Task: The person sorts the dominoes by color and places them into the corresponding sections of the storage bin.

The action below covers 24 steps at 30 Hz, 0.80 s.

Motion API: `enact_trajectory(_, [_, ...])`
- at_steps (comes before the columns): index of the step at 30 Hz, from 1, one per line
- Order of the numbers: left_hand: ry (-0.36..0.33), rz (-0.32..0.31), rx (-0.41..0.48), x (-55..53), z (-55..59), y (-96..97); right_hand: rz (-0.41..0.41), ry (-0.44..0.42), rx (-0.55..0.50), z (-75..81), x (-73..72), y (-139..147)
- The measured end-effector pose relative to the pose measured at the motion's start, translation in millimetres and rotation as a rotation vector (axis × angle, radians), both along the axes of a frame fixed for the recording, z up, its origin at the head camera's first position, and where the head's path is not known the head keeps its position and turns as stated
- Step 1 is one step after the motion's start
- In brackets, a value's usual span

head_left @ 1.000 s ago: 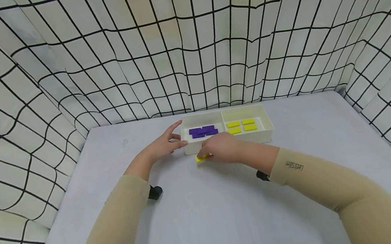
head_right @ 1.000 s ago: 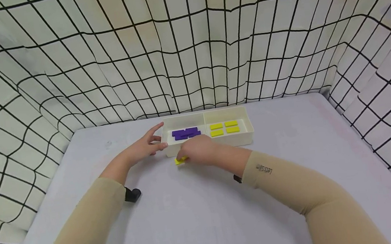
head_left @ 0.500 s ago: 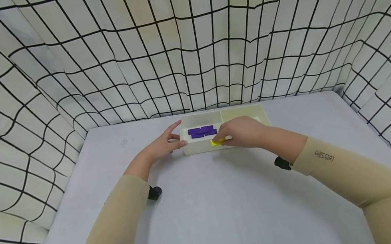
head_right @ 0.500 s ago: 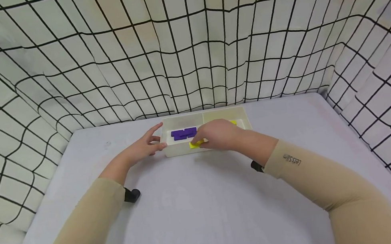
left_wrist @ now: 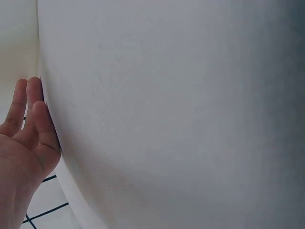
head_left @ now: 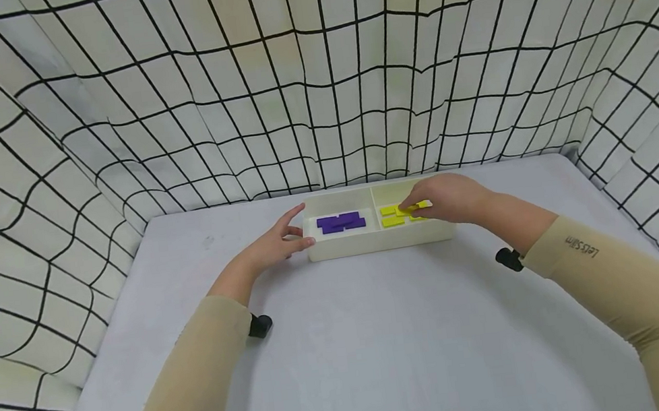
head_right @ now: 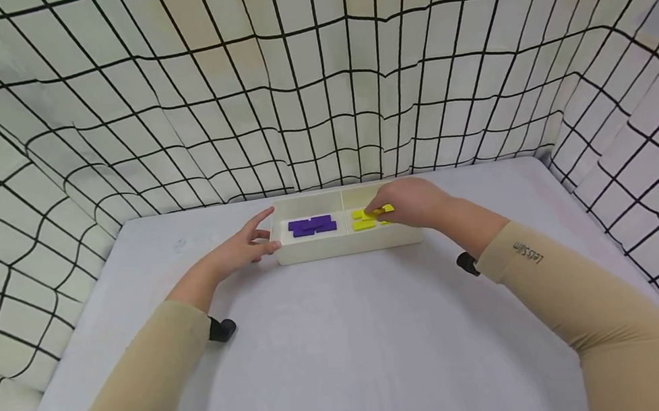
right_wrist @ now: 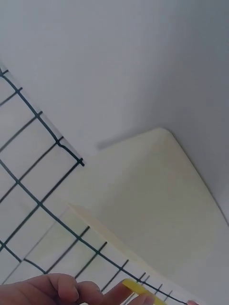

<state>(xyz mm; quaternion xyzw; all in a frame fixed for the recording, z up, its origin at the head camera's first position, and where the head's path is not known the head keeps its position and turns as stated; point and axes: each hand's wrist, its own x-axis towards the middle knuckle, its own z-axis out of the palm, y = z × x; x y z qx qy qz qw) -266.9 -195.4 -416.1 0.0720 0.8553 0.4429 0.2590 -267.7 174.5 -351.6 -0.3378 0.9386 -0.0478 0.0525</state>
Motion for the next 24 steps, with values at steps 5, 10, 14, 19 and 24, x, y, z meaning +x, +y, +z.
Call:
enact_trajectory(5, [0.016, 0.008, 0.003, -3.1, -6.9, -2.3, -0.024, -0.002, 0.015, -4.0, -7.5, 6.8])
enact_trajectory(10, [0.035, 0.003, -0.009, -2.6, -8.1, -3.1, -0.028, 0.012, 0.026, -12.4, -16.6, 7.2])
enact_trajectory(14, [0.035, 0.004, -0.013, -2.3, -9.5, -3.6, -0.045, -0.011, 0.046, -23.8, -27.0, 6.1])
enact_trajectory(19, [0.033, 0.004, -0.011, -0.8, -7.6, -1.7, -0.077, -0.044, 0.075, -36.4, -39.4, 5.0])
enact_trajectory(24, [0.041, 0.001, -0.022, 0.3, -4.4, -0.8, -0.101, -0.079, 0.086, -44.9, -47.7, -0.1])
